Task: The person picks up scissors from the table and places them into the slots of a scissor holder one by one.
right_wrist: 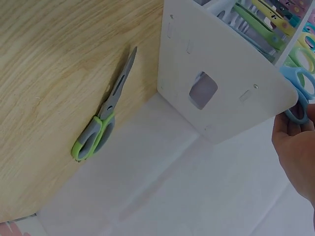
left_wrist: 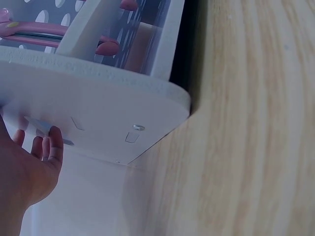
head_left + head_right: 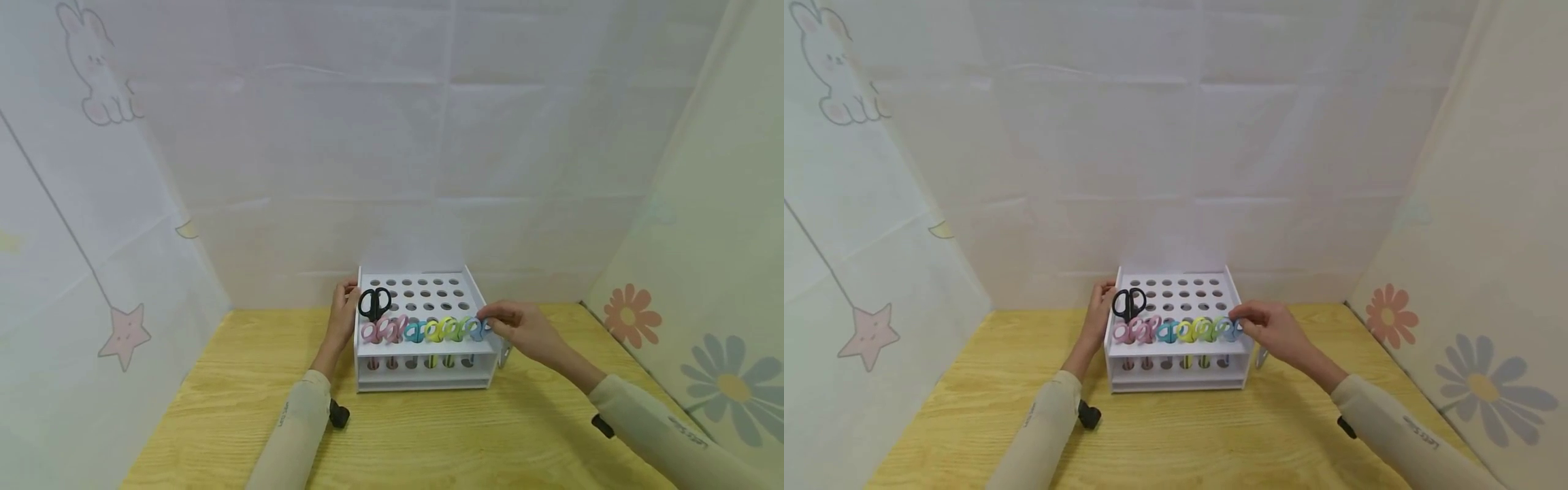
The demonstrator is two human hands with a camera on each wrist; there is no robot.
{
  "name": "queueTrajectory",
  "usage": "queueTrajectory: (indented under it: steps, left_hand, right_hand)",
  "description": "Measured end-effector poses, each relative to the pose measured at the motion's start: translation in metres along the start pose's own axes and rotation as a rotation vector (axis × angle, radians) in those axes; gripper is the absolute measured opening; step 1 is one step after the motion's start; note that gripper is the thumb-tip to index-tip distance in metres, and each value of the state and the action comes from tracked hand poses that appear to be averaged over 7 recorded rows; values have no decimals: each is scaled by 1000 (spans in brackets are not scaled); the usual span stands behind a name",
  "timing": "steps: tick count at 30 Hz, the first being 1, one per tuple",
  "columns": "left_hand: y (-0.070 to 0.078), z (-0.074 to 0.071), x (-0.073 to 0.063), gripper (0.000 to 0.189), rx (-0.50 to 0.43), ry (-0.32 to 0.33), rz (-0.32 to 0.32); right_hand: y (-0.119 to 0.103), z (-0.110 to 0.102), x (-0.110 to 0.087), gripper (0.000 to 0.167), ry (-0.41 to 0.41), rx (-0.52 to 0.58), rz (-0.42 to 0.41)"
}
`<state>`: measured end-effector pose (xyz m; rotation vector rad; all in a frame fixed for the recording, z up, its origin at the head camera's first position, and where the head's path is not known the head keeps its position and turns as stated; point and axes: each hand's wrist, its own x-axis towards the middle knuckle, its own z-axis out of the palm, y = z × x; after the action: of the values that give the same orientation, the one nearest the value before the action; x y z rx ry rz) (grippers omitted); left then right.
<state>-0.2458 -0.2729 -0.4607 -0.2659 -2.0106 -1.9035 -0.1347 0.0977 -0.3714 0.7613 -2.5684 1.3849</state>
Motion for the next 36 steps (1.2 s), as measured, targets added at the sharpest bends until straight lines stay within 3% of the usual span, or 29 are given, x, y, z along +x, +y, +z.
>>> queueTrajectory:
  steps: [8, 16, 23, 27, 36]
  left_hand:
    - [0, 1, -1, 36, -19, -1, 19]
    - [6, -1, 0, 38, -43, -62, -25]
    - [7, -4, 0, 40, -27, -36, -42]
    - [2, -2, 0, 40, -22, -11, -21]
    - [3, -1, -3, 37, -21, 8, -7]
  right_hand:
    - [3, 6, -5, 21, 43, -130, -48]
    - [4, 8, -9, 23, 81, -233, -75]
    - [4, 9, -3, 25, 94, -286, -161]
    - [2, 7, -1, 25, 80, -302, -205]
    - [-8, -2, 2, 25, -21, -292, -210]
